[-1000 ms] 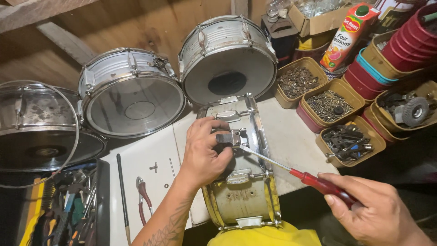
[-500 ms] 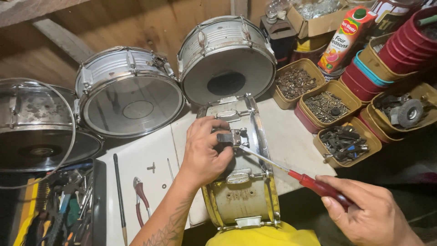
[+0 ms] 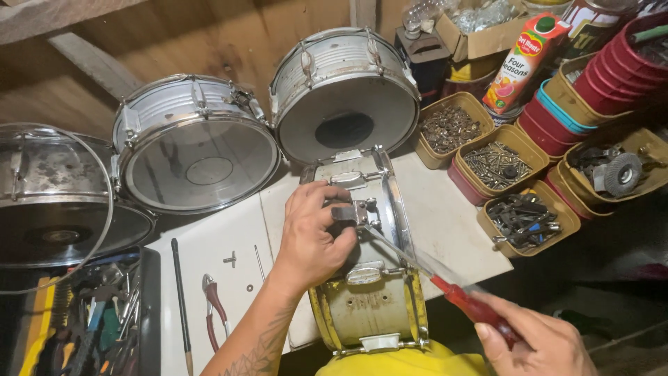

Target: Repairing a snare drum by removing hardware components using a screwdriver

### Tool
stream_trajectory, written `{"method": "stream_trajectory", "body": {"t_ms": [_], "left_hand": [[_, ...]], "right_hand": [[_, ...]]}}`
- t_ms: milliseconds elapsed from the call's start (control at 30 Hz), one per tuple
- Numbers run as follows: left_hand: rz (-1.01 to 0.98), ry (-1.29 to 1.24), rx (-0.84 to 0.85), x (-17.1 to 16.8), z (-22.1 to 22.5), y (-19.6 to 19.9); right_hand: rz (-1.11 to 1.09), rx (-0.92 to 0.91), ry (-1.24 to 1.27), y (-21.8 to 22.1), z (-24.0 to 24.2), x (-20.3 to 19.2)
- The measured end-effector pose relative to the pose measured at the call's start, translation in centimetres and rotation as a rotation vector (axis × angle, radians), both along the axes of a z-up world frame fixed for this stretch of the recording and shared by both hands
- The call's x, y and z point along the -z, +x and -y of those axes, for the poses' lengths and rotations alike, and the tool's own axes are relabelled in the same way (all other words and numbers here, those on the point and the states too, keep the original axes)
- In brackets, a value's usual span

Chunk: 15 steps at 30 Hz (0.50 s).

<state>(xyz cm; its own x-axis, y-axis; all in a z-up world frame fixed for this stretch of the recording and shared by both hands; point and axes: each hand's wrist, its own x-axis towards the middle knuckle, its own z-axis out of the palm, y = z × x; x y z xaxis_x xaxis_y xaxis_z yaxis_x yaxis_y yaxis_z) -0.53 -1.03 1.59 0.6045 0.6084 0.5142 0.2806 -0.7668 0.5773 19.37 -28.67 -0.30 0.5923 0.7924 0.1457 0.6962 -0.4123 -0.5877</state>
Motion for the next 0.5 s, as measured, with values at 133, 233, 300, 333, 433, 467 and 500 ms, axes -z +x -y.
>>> {"method": "stream_trajectory", "body": {"t_ms": [133,233,300,333,433,467,500], "left_hand": [[0.022,0.02,-0.001,0.2,-0.1,0.1],[0.014,0.005,-0.009,0.1,-0.1,0.1],[0.007,-0.003,-0.013,0.1,-0.1,0.1],[0.008,-0.004,-0.013,0.0,-0.1,0.1],[0.0,-0.028,-0.003,-0.3,-0.1,0.0],[0.002,-0.016,-0.003,-0.3,-0.1,0.0],[0.004,-0.005,-0.003,-0.3,-0.1,0.0]], "right_hand": [[0.084,-0.002,0.037,-1.2,0.0,0.1],[0.087,0.08,0.095,-2.7,-0.4,-0.9],[0.159,0.031,0.118,-2.6,-0.3,-0.5],[0.16,0.031,0.117,-2.9,-0.5,-0.6],[0.239,-0.002,0.22,-3.9,-1.0,-0.8],[0.225,-0.008,0.247,-4.3,-1.1,-1.0],[0.211,-0.014,0.273,-4.6,-1.2,-1.1]]}}
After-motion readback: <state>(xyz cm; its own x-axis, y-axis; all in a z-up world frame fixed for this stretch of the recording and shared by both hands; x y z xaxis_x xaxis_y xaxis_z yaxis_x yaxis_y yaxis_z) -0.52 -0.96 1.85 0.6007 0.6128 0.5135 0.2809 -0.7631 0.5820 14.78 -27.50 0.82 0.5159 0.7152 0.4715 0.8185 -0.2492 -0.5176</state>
